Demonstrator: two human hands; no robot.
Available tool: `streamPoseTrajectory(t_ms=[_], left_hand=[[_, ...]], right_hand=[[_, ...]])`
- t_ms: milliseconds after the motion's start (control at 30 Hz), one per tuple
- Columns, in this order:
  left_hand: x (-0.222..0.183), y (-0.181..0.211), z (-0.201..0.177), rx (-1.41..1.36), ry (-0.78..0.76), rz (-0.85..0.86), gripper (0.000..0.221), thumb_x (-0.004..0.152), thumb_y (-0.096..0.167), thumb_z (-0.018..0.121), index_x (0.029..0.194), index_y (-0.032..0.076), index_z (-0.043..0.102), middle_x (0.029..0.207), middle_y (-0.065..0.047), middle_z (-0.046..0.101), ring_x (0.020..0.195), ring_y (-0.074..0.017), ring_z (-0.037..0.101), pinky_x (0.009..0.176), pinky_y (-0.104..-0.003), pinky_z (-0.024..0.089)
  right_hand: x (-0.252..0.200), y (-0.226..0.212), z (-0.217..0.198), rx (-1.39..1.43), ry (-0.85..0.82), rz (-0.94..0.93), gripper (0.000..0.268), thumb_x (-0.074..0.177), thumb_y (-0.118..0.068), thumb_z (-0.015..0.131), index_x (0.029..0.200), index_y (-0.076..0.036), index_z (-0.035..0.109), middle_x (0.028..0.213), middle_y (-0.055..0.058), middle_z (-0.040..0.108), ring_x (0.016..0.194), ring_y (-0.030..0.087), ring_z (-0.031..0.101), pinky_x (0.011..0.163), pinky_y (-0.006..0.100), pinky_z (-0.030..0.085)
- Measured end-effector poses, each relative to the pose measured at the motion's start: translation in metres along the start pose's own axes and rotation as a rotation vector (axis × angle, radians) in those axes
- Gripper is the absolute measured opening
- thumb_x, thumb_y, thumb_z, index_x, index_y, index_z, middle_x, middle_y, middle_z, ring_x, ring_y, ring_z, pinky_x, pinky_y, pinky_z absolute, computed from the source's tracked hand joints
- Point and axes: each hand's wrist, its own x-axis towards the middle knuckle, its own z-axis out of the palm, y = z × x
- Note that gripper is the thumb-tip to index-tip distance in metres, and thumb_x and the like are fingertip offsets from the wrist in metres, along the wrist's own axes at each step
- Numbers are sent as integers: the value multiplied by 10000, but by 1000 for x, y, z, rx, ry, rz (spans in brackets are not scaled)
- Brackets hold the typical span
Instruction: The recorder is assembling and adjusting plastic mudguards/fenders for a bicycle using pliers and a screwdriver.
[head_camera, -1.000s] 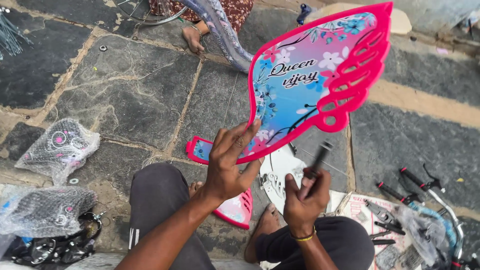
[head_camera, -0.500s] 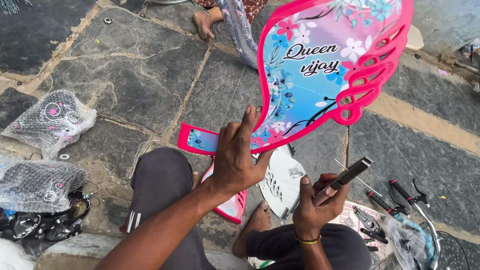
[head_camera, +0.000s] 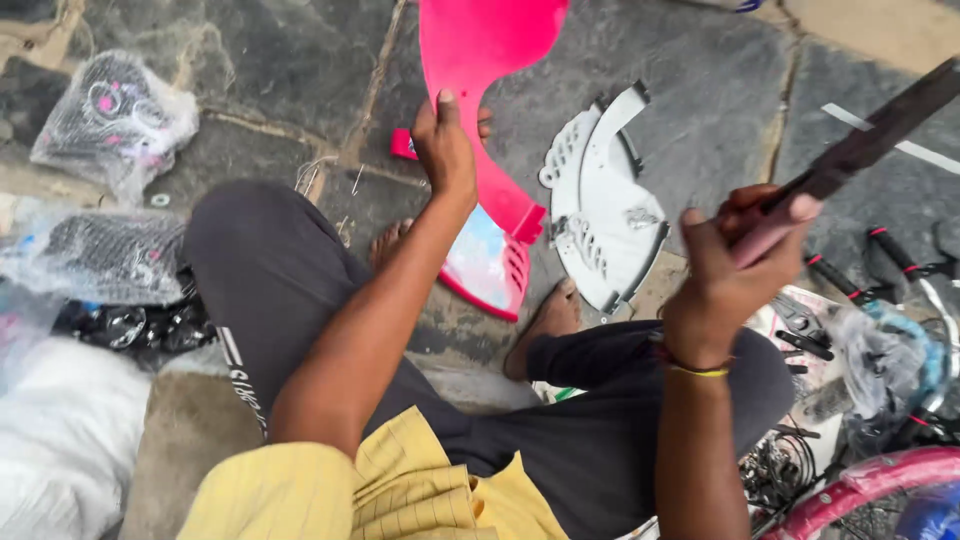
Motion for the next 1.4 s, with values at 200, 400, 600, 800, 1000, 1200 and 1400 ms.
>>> streamPoseTrajectory(t_ms=[200,400,600,800,1000,1200,1400], left_hand=[[32,-162,-175,-390,293,-295,389,1067,320,434,1107,-22,616,913,-193,695,693,-268,678,641,-394,554],[54,-188,-257,-334,526,-390,434,1091,313,391,1104,-59,615,952,-230,711,696,-321,680,662,-435,572],[72,-205,-311,-66,682,-298,362,1091,248,537,1145,-99,625,835,-149,709,710,-289,691,615,-414,585],[23,-146,-212,940,877,-214,447,947,295,693,1216,-18,520,1167,-224,629,1004,-372,662,848,-490,533],[-16,-203,-156,1335,-230,36,786,865,216,766,1472,-78,363,1389,-338,515,1283,-484,499,1102,-492,405],[-11,-229,-143,1503,-165,-303,267,859,101,684,1101,1,740,1171,-280,705,1137,-473,649,987,-515,499],[27,-250,-193,793,-31,-132,298,738,36,673,1026,4,740,993,-208,761,932,-331,701,830,-430,539]], right_hand=[[25,-11,-40,257,4,464,250,904,1,675,1114,-75,561,899,6,502,774,141,499,707,318,415],[42,22,-69,631,-36,722,128,1089,-119,654,1191,-72,592,917,29,538,800,157,489,798,349,414],[50,19,-49,680,-31,832,161,1102,-214,638,1164,-70,605,961,38,575,864,179,547,841,393,464],[56,31,-68,707,-10,853,347,1110,-380,580,1245,-61,597,990,65,595,911,209,573,816,410,469],[51,30,-67,832,-6,833,376,1177,-369,512,1229,-1,576,932,90,568,818,204,522,759,360,416],[54,31,-68,874,-26,894,387,1126,-362,534,1288,-19,609,986,102,602,871,225,549,807,396,442],[48,24,-79,900,24,823,321,1084,-338,601,1220,-48,614,950,77,592,836,202,539,782,372,431]])
